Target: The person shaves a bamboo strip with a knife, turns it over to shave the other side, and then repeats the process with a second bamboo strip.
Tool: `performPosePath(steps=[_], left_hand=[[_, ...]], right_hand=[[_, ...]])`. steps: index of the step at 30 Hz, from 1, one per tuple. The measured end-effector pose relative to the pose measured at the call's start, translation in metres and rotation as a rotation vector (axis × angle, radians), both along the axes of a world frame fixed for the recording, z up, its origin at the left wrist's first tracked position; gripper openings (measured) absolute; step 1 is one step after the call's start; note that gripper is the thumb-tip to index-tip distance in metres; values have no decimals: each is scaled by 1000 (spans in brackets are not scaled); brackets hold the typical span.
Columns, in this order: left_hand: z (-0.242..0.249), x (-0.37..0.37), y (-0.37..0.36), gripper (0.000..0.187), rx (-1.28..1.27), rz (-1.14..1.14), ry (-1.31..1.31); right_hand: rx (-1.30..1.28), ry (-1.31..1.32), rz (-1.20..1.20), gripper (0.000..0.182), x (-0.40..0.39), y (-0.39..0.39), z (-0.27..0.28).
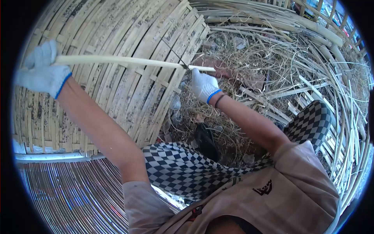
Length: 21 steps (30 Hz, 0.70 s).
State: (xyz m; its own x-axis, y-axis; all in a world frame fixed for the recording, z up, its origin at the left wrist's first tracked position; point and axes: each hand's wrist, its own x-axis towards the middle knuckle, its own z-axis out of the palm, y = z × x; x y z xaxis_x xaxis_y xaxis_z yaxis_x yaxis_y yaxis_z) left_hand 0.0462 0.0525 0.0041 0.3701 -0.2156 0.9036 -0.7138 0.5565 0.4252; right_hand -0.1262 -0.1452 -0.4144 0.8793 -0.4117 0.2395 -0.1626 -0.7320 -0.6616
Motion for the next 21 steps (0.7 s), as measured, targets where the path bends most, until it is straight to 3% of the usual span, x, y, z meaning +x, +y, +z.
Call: performPosePath(steps=[3, 5, 6, 7, 9, 10, 12, 14, 15, 18, 19, 21], left_hand=[[10, 45, 23, 47, 198, -563, -22], [7, 32, 9, 43, 102, -402, 5], [-2, -5, -14, 43, -32, -65, 51], [-8, -36, -35, 43, -168, 272, 91], [-16, -71, -65, 42, -250, 436, 129], [-17, -80, -72, 42, -296, 512, 149], [0, -14, -22, 47, 99, -372, -39], [9, 37, 20, 52, 236, -689, -67], [13, 52, 28, 54, 172, -579, -15], [10, 23, 0, 68, -144, 349, 38], [16, 46, 15, 71, -100, 348, -15], [20, 55, 15, 76, -108, 342, -41]], right_hand=[[60, -5, 61, 24, -17, 11, 67], [-36, -45, 146, 23, -32, 22, 91], [-40, -81, 171, 26, -33, 25, 95], [-23, -146, 172, 21, -30, 22, 81], [-6, -152, 93, 17, -19, 9, 23], [44, 81, 9, 21, -4, -5, -25], [2, 13, -99, 24, -3, -12, -49], [49, 82, -62, 26, -9, -11, -18], [78, 117, -49, 27, -13, -10, 4], [69, 17, 36, 25, -28, 7, 56], [46, 23, 76, 23, -32, 11, 60], [74, -40, 38, 22, -22, 6, 17]])
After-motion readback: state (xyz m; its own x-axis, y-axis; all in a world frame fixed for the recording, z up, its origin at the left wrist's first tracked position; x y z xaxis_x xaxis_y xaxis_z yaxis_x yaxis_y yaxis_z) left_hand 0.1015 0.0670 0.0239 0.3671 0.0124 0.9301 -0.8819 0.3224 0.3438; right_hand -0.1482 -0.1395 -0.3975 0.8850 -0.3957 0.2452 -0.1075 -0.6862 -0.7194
